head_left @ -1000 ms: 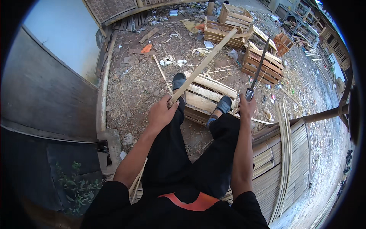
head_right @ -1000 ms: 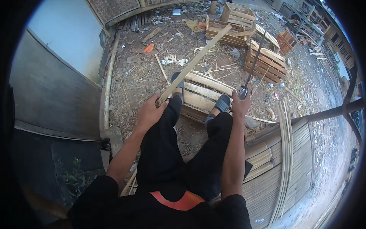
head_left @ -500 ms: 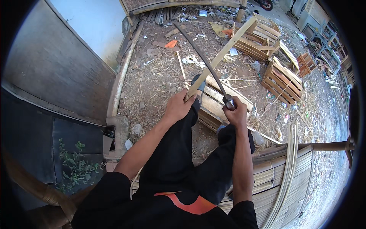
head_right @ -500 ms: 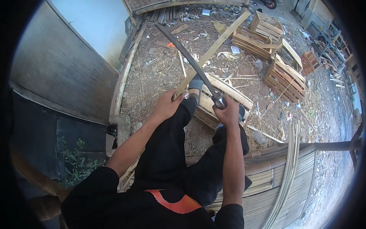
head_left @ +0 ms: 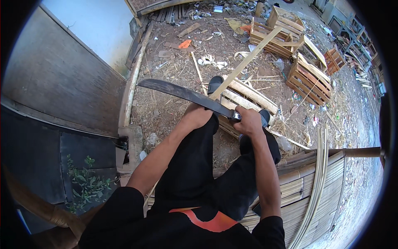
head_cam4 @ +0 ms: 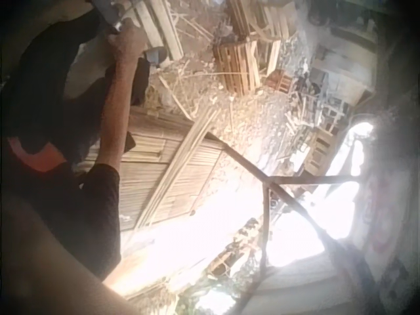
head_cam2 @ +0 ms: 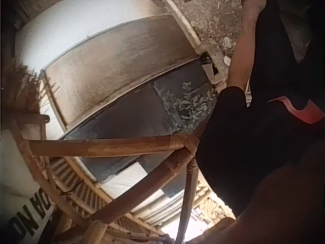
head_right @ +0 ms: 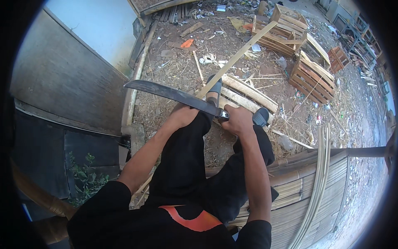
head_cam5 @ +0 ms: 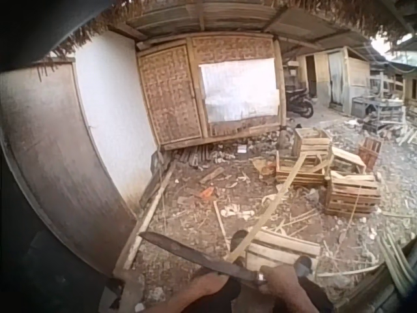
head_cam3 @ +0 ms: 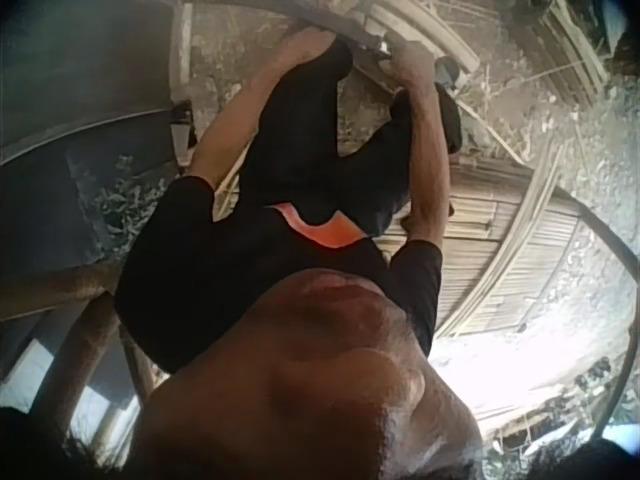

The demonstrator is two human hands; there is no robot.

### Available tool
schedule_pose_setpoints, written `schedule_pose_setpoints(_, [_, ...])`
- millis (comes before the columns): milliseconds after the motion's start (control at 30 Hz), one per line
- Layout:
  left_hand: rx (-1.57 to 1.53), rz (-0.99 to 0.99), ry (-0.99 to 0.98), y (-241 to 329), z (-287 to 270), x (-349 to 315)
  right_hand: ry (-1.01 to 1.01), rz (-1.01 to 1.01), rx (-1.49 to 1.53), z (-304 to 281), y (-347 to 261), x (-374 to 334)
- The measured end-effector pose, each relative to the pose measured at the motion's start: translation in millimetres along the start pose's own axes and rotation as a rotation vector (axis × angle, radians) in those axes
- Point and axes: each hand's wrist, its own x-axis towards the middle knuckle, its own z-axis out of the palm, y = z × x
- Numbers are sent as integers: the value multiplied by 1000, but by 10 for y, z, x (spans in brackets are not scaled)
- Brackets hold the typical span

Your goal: The person shapes a long strip of bamboo using a large blade, repeatedly shaving off thin layers and checking the flexibility of the strip by bending it.

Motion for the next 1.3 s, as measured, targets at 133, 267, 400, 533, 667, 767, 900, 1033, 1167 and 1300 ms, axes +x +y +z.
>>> schedule_pose_setpoints(133, [-43,-72,-152,168,-115,-46,-43,66,6,41,39,-13])
schedule_pose_setpoints(267, [-32,-85,-158,200,-106,-104,-45,83,-5,62,69,-17])
schedule_pose_setpoints(400, [19,-100,-157,222,-73,-107,-22,94,-32,76,110,-20])
schedule_pose_setpoints(533, [170,19,-109,68,25,-98,-40,93,-74,42,116,-15])
schedule_pose_setpoints(667, [207,169,-84,-85,48,-100,-86,140,-106,40,62,24])
schedule_pose_setpoints(767, [119,68,-123,101,-11,-64,-61,131,-124,38,142,14])
schedule_pose_setpoints(900, [133,21,-105,-41,43,-33,-13,121,-115,35,106,26])
schedule_pose_setpoints(1033, [32,53,-47,5,-32,-85,-42,157,-142,29,135,30])
schedule_pose_setpoints(1167, [-52,-146,-138,175,-209,-112,128,474,125,-171,503,36])
schedule_pose_setpoints(1300, [-45,-27,-97,251,38,-174,310,713,199,-268,1279,-162])
